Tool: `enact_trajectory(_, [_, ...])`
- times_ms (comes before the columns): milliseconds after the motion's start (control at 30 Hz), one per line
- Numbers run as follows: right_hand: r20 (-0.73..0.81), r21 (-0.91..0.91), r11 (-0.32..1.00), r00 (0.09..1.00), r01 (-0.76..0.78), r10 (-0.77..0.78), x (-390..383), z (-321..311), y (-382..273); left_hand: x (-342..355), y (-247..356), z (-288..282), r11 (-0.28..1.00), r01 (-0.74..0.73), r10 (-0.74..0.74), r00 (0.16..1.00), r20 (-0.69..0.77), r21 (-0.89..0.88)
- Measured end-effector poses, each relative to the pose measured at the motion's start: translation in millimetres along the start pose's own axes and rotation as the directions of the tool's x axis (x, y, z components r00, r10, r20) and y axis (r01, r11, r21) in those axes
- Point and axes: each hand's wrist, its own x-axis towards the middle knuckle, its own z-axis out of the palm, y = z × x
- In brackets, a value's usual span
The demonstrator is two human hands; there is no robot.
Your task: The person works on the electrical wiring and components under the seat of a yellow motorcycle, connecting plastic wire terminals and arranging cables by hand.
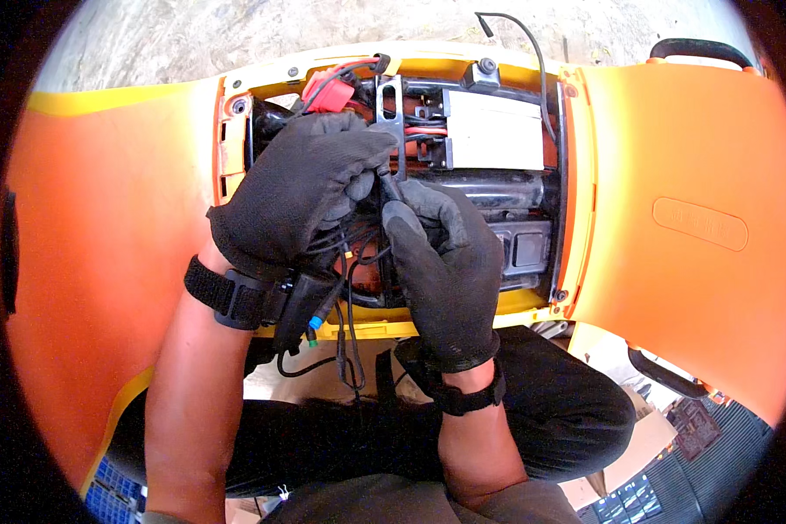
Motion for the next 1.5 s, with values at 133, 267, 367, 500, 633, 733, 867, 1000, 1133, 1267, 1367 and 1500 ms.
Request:
enact_trajectory(133, [-0.008,-0.024,1.0,1.0,-0.009,0.009,-1.4,1.1,-0.6,-3.0,-2.7,1.7,1.0,-0.005,0.005,1.0,0.02,0.001])
enact_trajectory(267, [-0.002,-0.088,0.996,0.999,0.033,-0.033,-2.7,1.7,-5.2,-0.9,-0.7,8.0,0.994,-0.052,0.061,0.994,-0.088,0.1])
enact_trajectory(367, [-0.011,-0.068,0.998,1.0,-0.005,0.004,-2.5,2.6,-6.0,1.9,5.4,3.6,0.998,0.027,-0.027,1.0,-0.012,0.056])
enact_trajectory(500, [-0.029,-0.084,0.996,1.0,-0.008,0.006,-3.7,4.6,-7.3,1.3,3.1,4.1,0.998,0.003,-0.003,1.0,-0.001,0.063])
enact_trajectory(633, [-0.03,-0.085,0.996,1.0,0.002,-0.004,-3.5,6.0,-10.7,-0.8,-1.5,4.8,0.998,-0.012,0.011,1.0,0.017,0.06])
enact_trajectory(733, [-0.031,-0.099,0.994,0.998,0.049,-0.052,-2.2,6.5,-7.8,0.0,-1.3,5.6,0.989,-0.052,0.053,0.999,-0.002,0.136])
enact_trajectory(867, [-0.023,-0.117,0.992,0.999,0.04,-0.043,-2.7,7.9,-11.6,-1.3,0.0,5.0,0.991,-0.006,0.004,1.0,0.017,0.135])
enact_trajectory(1000, [-0.013,-0.169,0.977,0.991,0.131,-0.135,-1.6,7.3,-11.2,-1.2,0.7,5.6,0.983,-0.031,0.029,0.999,0.016,0.181])
enact_trajectory(1133, [-0.015,-0.192,0.977,0.995,0.092,-0.097,-2.5,7.4,-15.6,0.8,6.0,1.2,0.975,-0.017,0.005,0.999,0.054,0.222])
enact_trajectory(1267, [-0.017,-0.159,0.983,0.995,0.092,-0.096,-2.3,7.4,-14.7,1.9,9.5,1.0,0.977,0.014,-0.027,0.998,0.061,0.213])
enact_trajectory(1367, [-0.012,-0.188,0.981,0.999,0.04,-0.043,-2.3,6.1,-17.2,0.5,4.4,2.6,0.981,-0.03,0.023,0.999,0.039,0.194])
enact_trajectory(1500, [0.007,-0.201,0.972,0.993,0.121,-0.122,0.1,4.8,-16.6,-1.0,-4.8,8.7,0.978,-0.068,0.07,0.998,-0.003,0.195])
